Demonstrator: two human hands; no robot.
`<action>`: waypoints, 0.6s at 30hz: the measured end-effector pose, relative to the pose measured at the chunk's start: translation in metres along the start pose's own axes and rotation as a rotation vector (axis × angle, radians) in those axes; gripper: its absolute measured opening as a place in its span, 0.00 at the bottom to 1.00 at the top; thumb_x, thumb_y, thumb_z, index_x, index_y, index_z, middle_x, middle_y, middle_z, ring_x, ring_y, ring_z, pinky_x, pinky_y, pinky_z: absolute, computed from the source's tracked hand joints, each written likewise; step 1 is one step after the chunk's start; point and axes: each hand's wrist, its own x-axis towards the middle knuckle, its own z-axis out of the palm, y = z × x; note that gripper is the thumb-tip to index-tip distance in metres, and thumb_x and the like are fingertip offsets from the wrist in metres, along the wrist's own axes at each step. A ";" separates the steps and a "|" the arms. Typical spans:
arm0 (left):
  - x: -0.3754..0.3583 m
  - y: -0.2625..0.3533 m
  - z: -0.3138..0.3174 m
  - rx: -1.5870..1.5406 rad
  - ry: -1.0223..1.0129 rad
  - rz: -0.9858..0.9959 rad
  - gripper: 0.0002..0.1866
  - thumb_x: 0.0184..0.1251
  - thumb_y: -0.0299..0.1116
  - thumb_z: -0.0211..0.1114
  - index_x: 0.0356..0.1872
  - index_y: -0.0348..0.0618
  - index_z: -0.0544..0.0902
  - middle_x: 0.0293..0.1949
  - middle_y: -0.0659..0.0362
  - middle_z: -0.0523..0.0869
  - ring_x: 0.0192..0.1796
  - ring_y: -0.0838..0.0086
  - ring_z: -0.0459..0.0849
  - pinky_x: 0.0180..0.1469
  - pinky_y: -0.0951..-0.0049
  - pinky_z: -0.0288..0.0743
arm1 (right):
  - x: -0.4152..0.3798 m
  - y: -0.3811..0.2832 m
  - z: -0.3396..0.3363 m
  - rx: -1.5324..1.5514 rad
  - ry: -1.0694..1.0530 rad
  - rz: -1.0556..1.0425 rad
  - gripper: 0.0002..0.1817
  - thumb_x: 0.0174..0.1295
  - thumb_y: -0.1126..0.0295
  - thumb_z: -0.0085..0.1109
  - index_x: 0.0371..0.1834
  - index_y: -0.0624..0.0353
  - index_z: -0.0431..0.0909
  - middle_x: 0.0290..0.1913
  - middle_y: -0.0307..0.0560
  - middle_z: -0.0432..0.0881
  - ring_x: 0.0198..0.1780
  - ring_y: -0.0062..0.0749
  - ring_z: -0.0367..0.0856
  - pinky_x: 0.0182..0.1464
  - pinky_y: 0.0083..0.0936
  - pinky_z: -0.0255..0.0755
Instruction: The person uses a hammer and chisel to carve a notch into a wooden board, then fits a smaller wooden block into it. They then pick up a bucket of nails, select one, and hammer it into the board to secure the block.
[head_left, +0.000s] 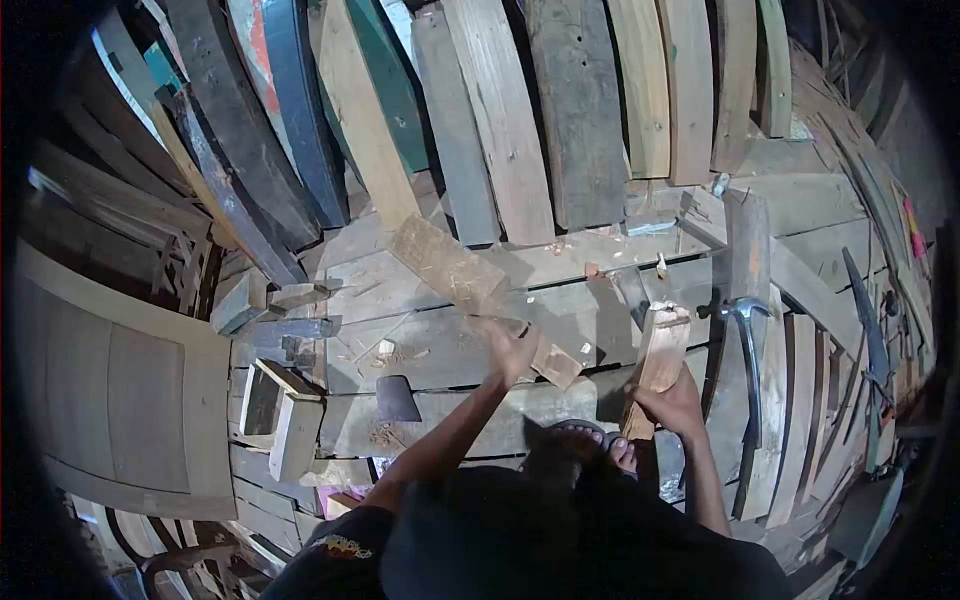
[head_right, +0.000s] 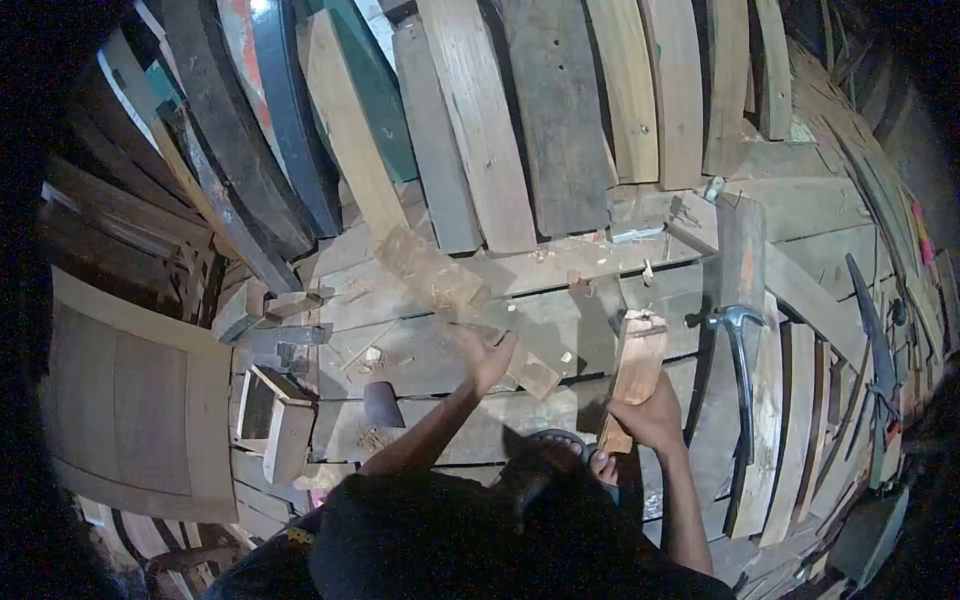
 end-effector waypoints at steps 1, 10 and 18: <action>-0.001 -0.007 0.004 -0.038 0.053 0.074 0.64 0.59 0.44 0.80 0.80 0.15 0.44 0.76 0.26 0.63 0.79 0.38 0.65 0.86 0.49 0.47 | -0.003 -0.005 -0.003 -0.065 0.016 -0.023 0.36 0.51 0.61 0.85 0.59 0.66 0.78 0.44 0.51 0.88 0.46 0.39 0.91 0.50 0.36 0.85; -0.006 0.023 0.016 0.106 0.368 0.235 0.70 0.54 0.45 0.81 0.80 0.08 0.40 0.82 0.17 0.48 0.86 0.29 0.50 0.89 0.42 0.34 | -0.005 0.000 -0.020 -0.118 -0.115 -0.080 0.40 0.44 0.58 0.86 0.60 0.70 0.82 0.53 0.64 0.89 0.57 0.52 0.90 0.60 0.41 0.82; 0.031 -0.023 -0.010 0.061 -0.196 0.098 0.53 0.66 0.51 0.76 0.78 0.20 0.61 0.76 0.31 0.70 0.79 0.42 0.65 0.85 0.48 0.51 | 0.063 0.030 -0.031 -0.331 -0.287 -0.199 0.50 0.43 0.51 0.85 0.67 0.74 0.78 0.57 0.74 0.85 0.63 0.67 0.83 0.70 0.47 0.77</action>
